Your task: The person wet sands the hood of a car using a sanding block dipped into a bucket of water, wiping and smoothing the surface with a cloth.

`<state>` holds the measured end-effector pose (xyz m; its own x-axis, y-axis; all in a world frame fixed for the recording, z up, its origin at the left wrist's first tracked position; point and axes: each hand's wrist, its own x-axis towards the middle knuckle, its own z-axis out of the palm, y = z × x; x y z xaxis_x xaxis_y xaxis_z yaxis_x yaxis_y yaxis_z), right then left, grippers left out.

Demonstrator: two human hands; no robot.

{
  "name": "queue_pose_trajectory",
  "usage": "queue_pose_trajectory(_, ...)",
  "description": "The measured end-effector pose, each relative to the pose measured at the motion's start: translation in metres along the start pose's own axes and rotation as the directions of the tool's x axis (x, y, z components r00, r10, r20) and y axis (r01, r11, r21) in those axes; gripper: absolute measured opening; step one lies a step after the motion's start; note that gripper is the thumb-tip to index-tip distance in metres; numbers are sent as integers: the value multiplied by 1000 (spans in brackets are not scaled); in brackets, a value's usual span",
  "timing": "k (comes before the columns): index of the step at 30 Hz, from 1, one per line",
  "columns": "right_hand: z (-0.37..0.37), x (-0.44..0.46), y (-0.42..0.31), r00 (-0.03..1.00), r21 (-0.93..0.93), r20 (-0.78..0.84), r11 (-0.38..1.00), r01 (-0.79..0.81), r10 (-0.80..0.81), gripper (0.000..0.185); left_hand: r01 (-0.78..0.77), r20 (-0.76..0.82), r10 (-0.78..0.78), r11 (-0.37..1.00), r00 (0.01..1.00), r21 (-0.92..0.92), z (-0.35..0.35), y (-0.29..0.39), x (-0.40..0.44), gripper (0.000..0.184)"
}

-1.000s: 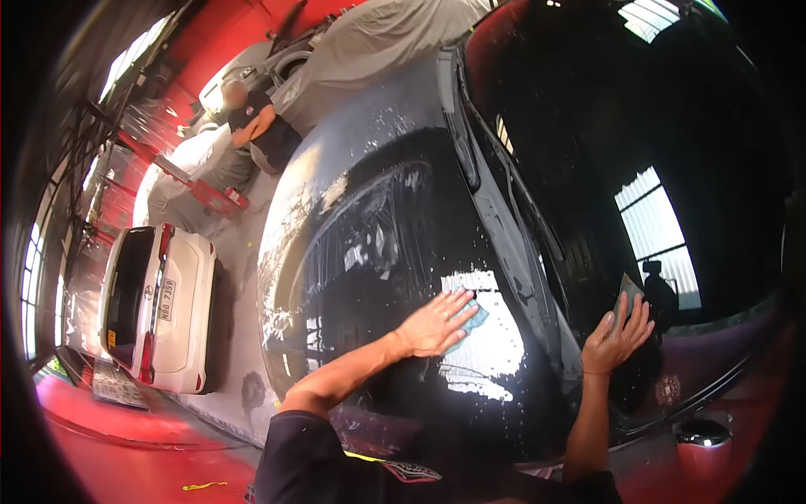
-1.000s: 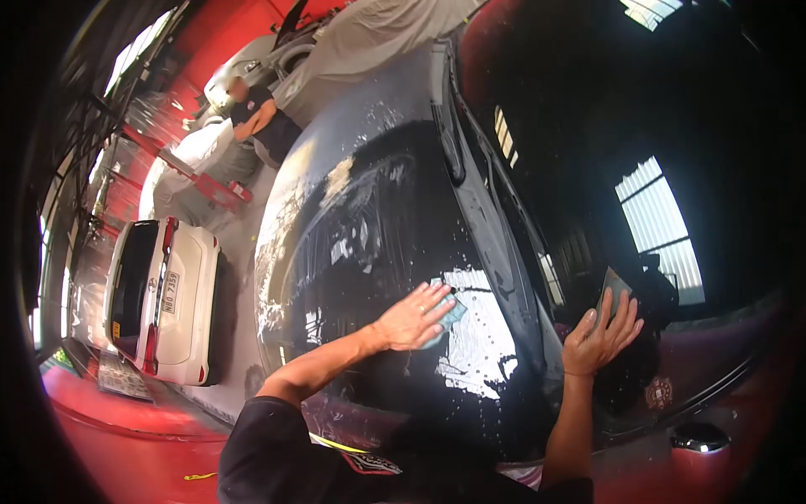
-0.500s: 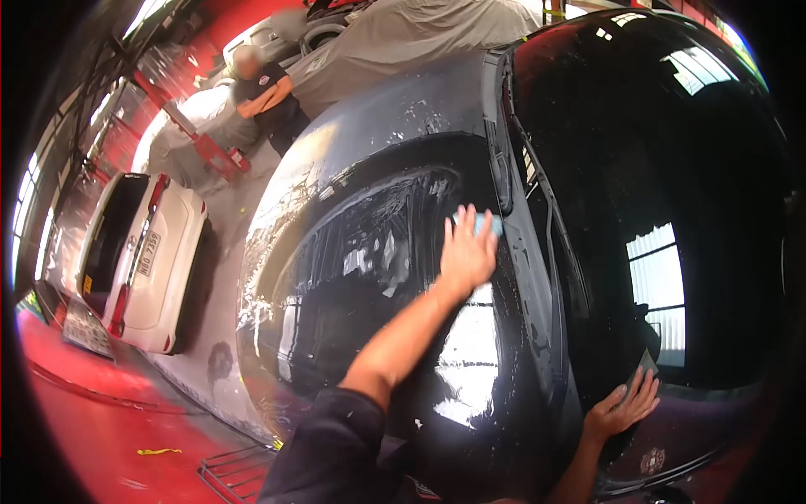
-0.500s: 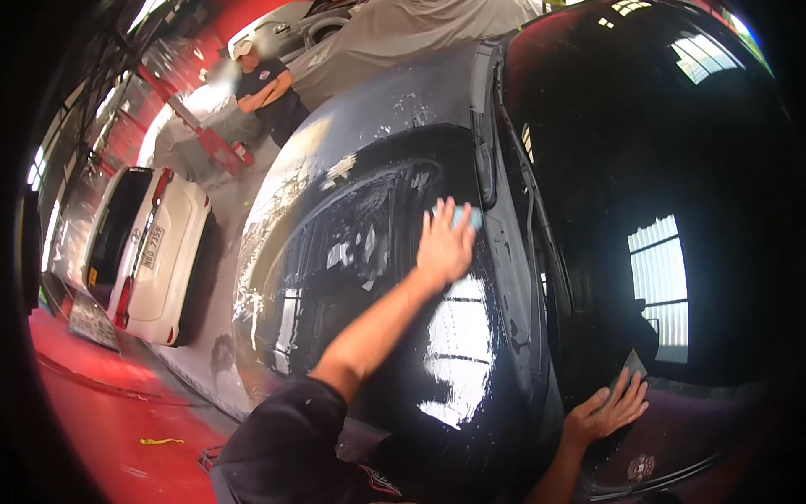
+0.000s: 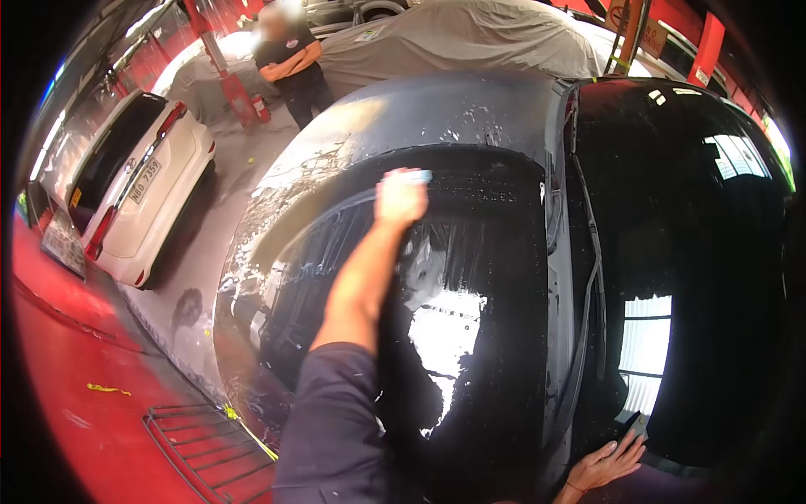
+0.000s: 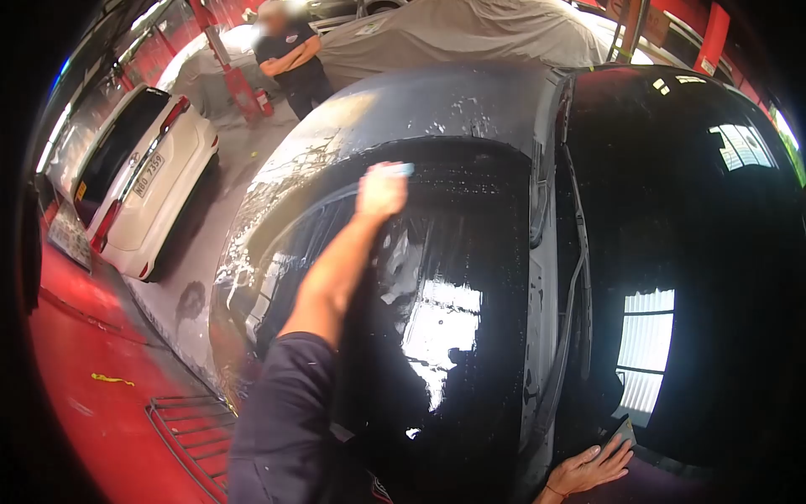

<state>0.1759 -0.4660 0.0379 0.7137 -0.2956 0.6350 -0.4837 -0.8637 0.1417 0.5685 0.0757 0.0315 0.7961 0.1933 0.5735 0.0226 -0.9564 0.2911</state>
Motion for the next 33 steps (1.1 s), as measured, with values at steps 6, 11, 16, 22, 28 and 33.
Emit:
queue_pose_trajectory(6, -3, 1, -8, 998, 10, 51, 999, -44, 43, 49, 278, 146, -404, 809, 903, 517, -113, -302, -171, 42)
queue_pose_trajectory(11, 0, 1, -10, 999, 105, 7, 993, -53, 53, 45, 333, 44, -397, 821, 917, 463, -166, -274, -250, 41)
queue_pose_trajectory(16, -4, 3, -13, 997, 154, 5, 985, -71, 71, 44, 222, 113, -204, 956, 973, -190, -210, -10, -236, 33)
queue_pose_trajectory(22, -5, 3, -11, 998, 138, 15, 989, -61, 59, 44, -286, 430, 406, 904, 806, -317, -130, 220, -275, 52)
queue_pose_trajectory(28, 3, 1, -8, 998, 118, 4, 991, -56, 55, 44, -360, 194, 361, 932, 912, -42, -61, 156, -176, 47)
queue_pose_trajectory(33, 0, 3, -13, 997, 114, 14, 991, -71, 70, 44, -28, 105, -4, 955, 994, 296, -118, -101, -143, 32)
